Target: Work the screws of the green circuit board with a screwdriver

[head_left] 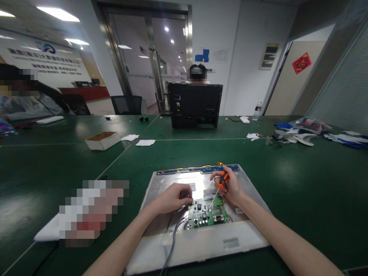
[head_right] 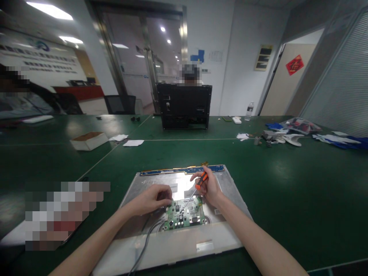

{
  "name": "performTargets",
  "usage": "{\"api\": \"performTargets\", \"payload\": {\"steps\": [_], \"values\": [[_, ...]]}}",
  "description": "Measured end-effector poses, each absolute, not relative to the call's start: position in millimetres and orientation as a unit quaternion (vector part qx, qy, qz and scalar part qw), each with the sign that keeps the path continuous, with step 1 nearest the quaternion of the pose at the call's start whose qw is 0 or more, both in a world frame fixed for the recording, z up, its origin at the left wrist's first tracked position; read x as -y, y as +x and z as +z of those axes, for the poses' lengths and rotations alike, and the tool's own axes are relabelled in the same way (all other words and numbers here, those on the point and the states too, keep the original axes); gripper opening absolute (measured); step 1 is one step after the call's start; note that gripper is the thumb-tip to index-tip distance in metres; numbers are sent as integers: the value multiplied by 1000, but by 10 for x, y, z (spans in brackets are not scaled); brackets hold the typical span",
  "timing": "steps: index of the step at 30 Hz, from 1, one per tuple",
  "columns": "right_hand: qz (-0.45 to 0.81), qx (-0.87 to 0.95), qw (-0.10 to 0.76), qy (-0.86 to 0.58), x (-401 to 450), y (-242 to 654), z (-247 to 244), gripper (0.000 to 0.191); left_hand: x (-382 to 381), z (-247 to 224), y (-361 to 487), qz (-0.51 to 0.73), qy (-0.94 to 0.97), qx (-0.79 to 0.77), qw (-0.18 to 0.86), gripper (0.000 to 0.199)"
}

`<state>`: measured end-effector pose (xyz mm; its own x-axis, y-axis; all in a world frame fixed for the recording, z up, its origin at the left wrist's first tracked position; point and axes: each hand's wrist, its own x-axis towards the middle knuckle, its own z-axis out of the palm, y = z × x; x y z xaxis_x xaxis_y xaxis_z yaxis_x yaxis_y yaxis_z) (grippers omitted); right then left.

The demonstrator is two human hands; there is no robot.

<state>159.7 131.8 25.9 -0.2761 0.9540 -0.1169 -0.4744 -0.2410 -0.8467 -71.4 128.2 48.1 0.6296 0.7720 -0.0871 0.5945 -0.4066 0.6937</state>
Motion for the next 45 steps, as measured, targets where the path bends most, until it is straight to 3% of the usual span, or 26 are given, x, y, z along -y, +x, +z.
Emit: {"api": "performTargets", "payload": {"steps": [25, 34, 45], "values": [[701, 332, 532, -339, -1304, 1598, 286, 48, -1321, 462, -748, 133, 801, -417, 408, 9], [604, 310, 648, -345, -1284, 1579, 529, 39, -1332, 476, -787, 141, 801, -400, 422, 9], [472, 441, 667, -371, -1351, 1122, 785, 31, -1354, 428, -804, 168, 806, -380, 423, 10]]}}
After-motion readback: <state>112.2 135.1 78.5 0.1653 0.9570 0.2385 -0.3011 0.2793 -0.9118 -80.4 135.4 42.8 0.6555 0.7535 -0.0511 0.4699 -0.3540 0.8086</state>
